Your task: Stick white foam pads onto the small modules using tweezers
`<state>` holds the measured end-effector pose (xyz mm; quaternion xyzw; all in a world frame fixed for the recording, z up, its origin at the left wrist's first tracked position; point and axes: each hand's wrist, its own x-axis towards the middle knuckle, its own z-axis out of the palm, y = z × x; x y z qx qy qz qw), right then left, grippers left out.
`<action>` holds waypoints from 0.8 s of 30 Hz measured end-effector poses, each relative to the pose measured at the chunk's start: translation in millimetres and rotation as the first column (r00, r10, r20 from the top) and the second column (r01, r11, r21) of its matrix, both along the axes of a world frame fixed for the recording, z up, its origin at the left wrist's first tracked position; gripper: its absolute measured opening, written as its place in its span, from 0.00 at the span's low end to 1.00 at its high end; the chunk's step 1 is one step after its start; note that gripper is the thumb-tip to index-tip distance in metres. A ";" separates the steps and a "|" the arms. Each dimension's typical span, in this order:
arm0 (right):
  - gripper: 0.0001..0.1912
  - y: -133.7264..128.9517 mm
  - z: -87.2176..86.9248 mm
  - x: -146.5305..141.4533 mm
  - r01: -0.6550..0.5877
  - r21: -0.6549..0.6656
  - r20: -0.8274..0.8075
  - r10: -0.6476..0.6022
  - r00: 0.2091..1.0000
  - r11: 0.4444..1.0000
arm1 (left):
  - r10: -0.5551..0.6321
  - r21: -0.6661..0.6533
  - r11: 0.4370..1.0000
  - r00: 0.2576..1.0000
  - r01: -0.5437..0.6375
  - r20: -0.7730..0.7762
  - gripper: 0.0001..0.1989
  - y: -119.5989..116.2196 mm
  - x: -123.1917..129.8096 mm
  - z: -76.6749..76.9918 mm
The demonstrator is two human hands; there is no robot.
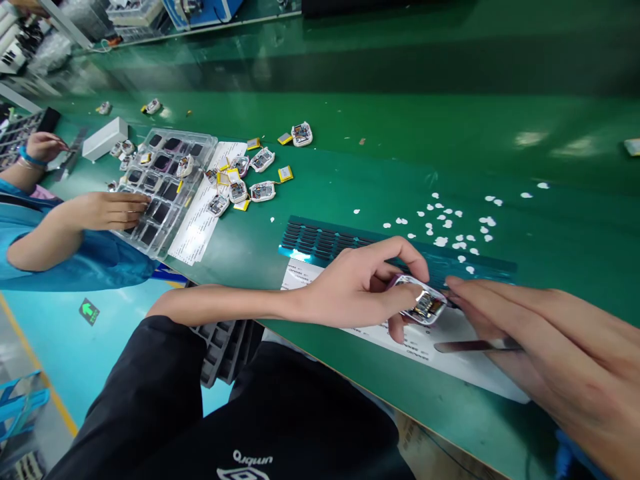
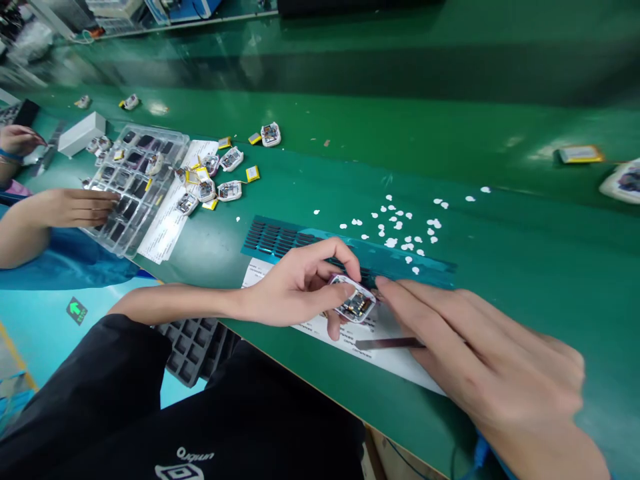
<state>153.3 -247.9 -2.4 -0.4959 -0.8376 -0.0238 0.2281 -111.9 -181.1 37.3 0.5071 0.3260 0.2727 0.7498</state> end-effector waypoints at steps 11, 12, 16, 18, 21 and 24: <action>0.30 16.6 29.1 -34.2 -0.192 0.074 0.074 0.187 0.980 0.979 | 0.119 0.313 0.949 0.965 -0.042 -0.233 0.07 -9.8 1.6 -1.1; 0.31 21.7 30.4 -38.4 -0.217 0.174 0.087 0.204 0.975 0.961 | 0.129 0.336 0.941 0.958 -0.037 -0.257 0.07 -11.6 1.9 -0.8; 0.33 29.6 28.6 -46.5 -0.253 0.308 0.092 0.236 0.967 0.917 | 0.142 0.375 0.926 0.960 -0.043 -0.240 0.05 -16.1 2.9 -1.6; 0.32 28.2 27.8 -48.1 -0.235 0.284 0.091 0.217 0.972 0.930 | 0.156 0.380 0.923 0.964 -0.064 -0.215 0.06 -16.9 3.9 -3.5; 0.30 25.3 28.2 -49.8 -0.207 0.294 0.131 0.176 0.976 0.933 | 0.192 0.397 0.912 0.963 -0.103 -0.190 0.08 -17.1 6.2 -7.1; 0.32 23.9 25.8 -49.3 -0.195 0.326 0.137 0.157 0.978 0.925 | 0.235 0.460 0.878 0.957 -0.134 -0.170 0.08 -16.9 7.9 -9.9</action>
